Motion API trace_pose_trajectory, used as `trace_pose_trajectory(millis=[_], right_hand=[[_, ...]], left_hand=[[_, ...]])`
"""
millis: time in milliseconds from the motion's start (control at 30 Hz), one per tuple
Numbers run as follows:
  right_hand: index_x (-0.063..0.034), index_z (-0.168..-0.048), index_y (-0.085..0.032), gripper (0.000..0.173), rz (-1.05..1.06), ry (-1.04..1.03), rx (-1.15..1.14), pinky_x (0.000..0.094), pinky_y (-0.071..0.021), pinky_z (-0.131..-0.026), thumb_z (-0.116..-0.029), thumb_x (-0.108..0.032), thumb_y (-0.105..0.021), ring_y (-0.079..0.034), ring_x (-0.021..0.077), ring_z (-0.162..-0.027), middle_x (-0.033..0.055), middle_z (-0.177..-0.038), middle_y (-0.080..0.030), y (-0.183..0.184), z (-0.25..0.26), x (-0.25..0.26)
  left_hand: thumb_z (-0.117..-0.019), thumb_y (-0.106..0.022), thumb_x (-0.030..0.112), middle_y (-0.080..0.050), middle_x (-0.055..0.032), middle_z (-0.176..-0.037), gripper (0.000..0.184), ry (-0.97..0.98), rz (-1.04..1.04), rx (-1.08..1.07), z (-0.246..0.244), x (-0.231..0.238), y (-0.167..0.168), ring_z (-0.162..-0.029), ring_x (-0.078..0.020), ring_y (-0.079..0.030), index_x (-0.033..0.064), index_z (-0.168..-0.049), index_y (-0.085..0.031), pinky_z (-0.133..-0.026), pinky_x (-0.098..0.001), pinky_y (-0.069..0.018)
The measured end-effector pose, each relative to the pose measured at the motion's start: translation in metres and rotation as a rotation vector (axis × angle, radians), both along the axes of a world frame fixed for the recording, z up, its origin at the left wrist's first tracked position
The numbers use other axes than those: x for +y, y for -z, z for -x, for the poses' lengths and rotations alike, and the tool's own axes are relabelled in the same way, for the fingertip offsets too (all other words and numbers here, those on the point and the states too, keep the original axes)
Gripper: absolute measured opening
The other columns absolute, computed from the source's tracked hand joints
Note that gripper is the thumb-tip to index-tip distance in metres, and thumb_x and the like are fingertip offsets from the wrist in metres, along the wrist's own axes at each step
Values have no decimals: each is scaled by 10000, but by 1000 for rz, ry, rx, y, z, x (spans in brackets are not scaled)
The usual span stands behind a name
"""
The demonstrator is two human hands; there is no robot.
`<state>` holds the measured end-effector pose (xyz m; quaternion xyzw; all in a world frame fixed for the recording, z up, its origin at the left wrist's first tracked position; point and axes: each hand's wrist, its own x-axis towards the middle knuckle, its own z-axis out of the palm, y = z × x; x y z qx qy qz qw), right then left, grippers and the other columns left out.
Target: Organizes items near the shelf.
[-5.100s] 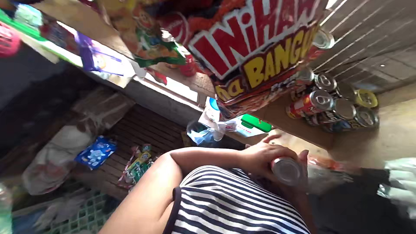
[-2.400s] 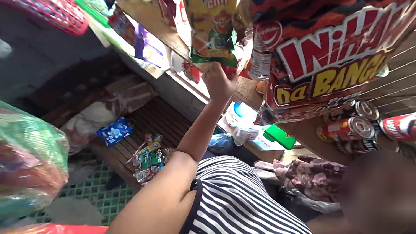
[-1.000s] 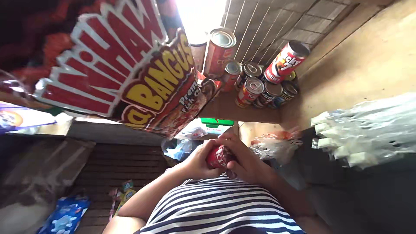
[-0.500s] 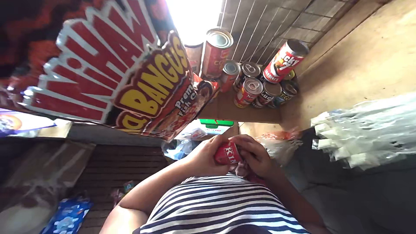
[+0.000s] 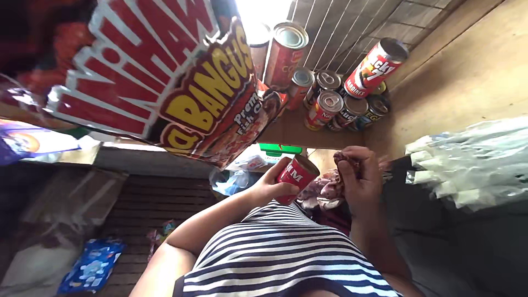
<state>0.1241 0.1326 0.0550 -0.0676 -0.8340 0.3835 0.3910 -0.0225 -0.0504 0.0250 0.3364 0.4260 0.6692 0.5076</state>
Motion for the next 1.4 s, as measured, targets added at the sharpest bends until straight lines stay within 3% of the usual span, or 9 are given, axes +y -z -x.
trace_pose_trajectory(millis=[133, 267, 500, 600, 700, 833, 1033, 1167, 1400], right_hand=[[-148, -1032, -701, 118, -82, -265, -20, 131, -550, -840, -999, -255, -664, -595, -42, -967, -27, -1142, -575, -17, 5, -15], [-75, -980, -716, 160, -98, -208, -203, 118, -518, -783, -983, -221, -651, -585, -11, -896, 32, -1028, -591, -20, 10, -18], [-50, -934, -693, 252, -11, -293, -436, 128, -494, -688, -1010, -270, -596, -577, -37, -755, -10, -850, -633, -25, -10, -4], [-33, -956, -676, 215, 148, -576, -319, 114, -499, -755, -1030, -218, -594, -586, -51, -835, -22, -889, -639, -26, -14, 1], [-98, -1073, -673, 118, 159, -435, -213, 145, -548, -814, -985, -173, -649, -625, -39, -921, -49, -995, -666, -22, -16, -3], [-118, -1225, -616, 348, 73, -167, -196, 155, -554, -804, -883, -159, -671, -638, -36, -930, -25, -1164, -681, -15, -20, -3], [-176, -1137, -663, 186, 107, -102, -64, 149, -552, -804, -993, -293, -649, -628, -47, -923, -103, -1064, -666, -14, -21, -3], [-275, -1223, -564, 179, 71, -19, 41, 127, -527, -827, -1055, -330, -540, -603, -80, -952, -184, -1072, -618, -13, -14, -8], [-216, -1124, -616, 135, -186, -22, 190, 137, -518, -861, -1032, -314, -606, -614, -44, -995, -116, -1051, -634, -16, -15, -25]], left_hand=[[-867, -719, 211, -667, 61, -1066, 485, 35, -206, 245, 0, 9, 16, -984, 4, -659, 45, -1253, -476, -883, -235, -567], [-861, -742, 275, -667, -86, -1115, 574, -88, -355, 639, 0, 8, 22, -1058, -16, -640, -70, -1251, -502, -951, -230, -538], [-783, -824, 280, -686, -143, -1060, 565, -492, -238, 984, -7, 11, 35, -990, -167, -684, -15, -1194, -573, -883, -351, -582], [-782, -816, 291, -657, -149, -1036, 543, -589, -263, 1125, -3, 14, 36, -931, -185, -669, 6, -1180, -581, -809, -329, -578], [-809, -819, 305, -633, -141, -1082, 545, -619, -304, 1141, 0, 16, 35, -956, -175, -651, 39, -1207, -558, -821, -316, -570], [-828, -845, 231, -640, -119, -1163, 577, -509, -337, 858, 0, 18, 28, -1062, -114, -651, -2, -1258, -540, -930, -300, -570], [-978, -671, 259, -653, 86, -1088, 450, -244, -238, 263, -4, 15, 15, -960, -3, -664, 99, -1321, -429, -862, -252, -585], [-1106, -229, 381, -734, -21, -1017, 439, -31, -67, -356, -7, 16, 1, -945, -141, -719, 120, -1231, -559, -869, -319, -596], [-1124, -245, 285, -711, -79, -1110, 393, 55, -62, -652, -18, 19, -20, -1072, -191, -693, 84, -1262, -554, -981, -359, -555]])
